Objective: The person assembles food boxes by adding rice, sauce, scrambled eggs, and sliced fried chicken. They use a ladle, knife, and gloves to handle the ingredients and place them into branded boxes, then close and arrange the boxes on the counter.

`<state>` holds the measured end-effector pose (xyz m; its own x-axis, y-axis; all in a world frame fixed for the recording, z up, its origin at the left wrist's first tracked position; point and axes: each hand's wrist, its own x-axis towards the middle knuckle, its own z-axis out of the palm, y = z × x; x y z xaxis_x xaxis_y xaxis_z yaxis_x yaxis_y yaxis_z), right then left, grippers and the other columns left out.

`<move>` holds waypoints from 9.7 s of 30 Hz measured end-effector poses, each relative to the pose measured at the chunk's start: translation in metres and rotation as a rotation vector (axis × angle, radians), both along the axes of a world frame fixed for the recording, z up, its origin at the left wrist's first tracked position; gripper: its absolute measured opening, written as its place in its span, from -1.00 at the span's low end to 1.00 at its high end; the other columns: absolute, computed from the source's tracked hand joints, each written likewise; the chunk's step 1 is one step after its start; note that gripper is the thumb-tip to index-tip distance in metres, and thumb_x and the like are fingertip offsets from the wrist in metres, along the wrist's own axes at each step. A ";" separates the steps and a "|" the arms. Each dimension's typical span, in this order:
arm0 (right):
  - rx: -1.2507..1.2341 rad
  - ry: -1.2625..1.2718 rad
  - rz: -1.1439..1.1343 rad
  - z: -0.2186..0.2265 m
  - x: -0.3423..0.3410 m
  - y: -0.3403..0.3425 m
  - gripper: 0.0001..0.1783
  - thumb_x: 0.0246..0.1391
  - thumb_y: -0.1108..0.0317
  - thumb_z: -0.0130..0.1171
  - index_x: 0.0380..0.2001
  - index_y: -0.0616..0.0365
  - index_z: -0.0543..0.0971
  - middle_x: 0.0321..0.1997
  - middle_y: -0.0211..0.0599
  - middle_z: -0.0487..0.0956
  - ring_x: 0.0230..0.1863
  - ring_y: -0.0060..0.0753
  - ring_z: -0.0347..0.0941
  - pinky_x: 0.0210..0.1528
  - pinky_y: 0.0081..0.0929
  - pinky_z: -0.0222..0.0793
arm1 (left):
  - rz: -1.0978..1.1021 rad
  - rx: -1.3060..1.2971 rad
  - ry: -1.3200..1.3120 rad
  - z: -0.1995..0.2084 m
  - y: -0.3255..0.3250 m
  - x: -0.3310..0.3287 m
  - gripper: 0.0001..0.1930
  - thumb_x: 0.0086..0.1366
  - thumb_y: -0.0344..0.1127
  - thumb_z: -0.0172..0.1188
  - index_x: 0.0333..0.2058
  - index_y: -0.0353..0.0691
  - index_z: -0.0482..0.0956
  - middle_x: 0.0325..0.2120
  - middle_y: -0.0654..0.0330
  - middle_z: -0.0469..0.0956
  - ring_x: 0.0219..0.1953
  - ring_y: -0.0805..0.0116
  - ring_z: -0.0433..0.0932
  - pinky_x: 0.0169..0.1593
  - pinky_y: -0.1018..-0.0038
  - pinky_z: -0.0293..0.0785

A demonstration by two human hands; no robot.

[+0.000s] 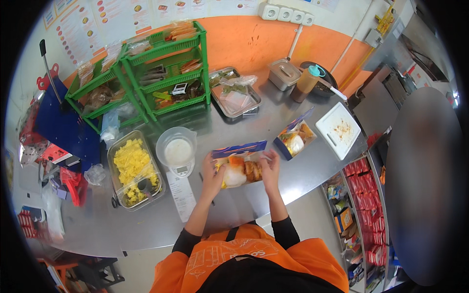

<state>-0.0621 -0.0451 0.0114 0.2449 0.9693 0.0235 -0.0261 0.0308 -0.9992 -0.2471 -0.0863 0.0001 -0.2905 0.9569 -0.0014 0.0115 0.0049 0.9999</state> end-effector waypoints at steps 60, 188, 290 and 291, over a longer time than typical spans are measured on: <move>0.376 -1.312 0.692 0.021 -0.043 0.012 -0.78 -0.04 0.31 0.15 -0.34 0.22 0.55 -0.53 -0.14 0.59 -0.45 -0.20 0.59 -0.44 -0.35 0.49 | -0.040 -0.050 0.854 0.086 0.024 0.012 -0.28 -0.04 -0.70 -0.01 0.18 -0.07 0.37 0.02 0.07 0.41 0.05 0.04 0.39 0.10 0.32 0.37; 0.931 -0.720 0.842 -0.038 0.334 0.235 -0.42 -0.26 0.58 0.21 -0.03 0.09 0.44 0.16 -0.17 0.40 0.07 -0.04 0.41 0.05 -0.21 0.38 | 0.550 -0.439 -0.377 0.016 0.121 0.292 -0.23 0.15 0.31 0.06 -0.04 -0.42 0.45 -0.16 0.08 0.56 -0.16 0.14 0.56 0.02 0.25 0.42; 0.210 -0.685 1.306 0.001 -0.687 -0.383 -0.11 0.13 -0.26 -0.14 0.25 0.30 0.15 0.27 0.18 0.18 0.31 0.26 -0.11 0.30 0.02 -0.18 | 0.767 0.082 -0.624 -0.048 -0.554 -0.624 -0.59 0.31 -0.12 0.05 0.03 -0.25 0.40 -0.07 0.20 0.52 -0.03 0.37 0.50 0.10 0.39 0.36; 0.231 -0.699 1.321 0.013 -0.687 -0.384 -0.14 0.14 -0.23 -0.12 0.24 0.31 0.18 0.24 0.19 0.21 0.27 0.22 -0.03 0.27 -0.02 -0.11 | 0.777 0.097 -0.583 -0.033 -0.553 -0.621 -0.52 0.29 -0.06 0.09 0.05 -0.27 0.37 -0.04 0.21 0.48 0.02 0.35 0.46 0.12 0.40 0.33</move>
<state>-0.7495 -0.4292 0.0247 -0.8978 0.4365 -0.0584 0.3043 0.5190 -0.7988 -0.8682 -0.6393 -0.0332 -0.8195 0.5023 -0.2758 -0.4563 -0.2809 0.8443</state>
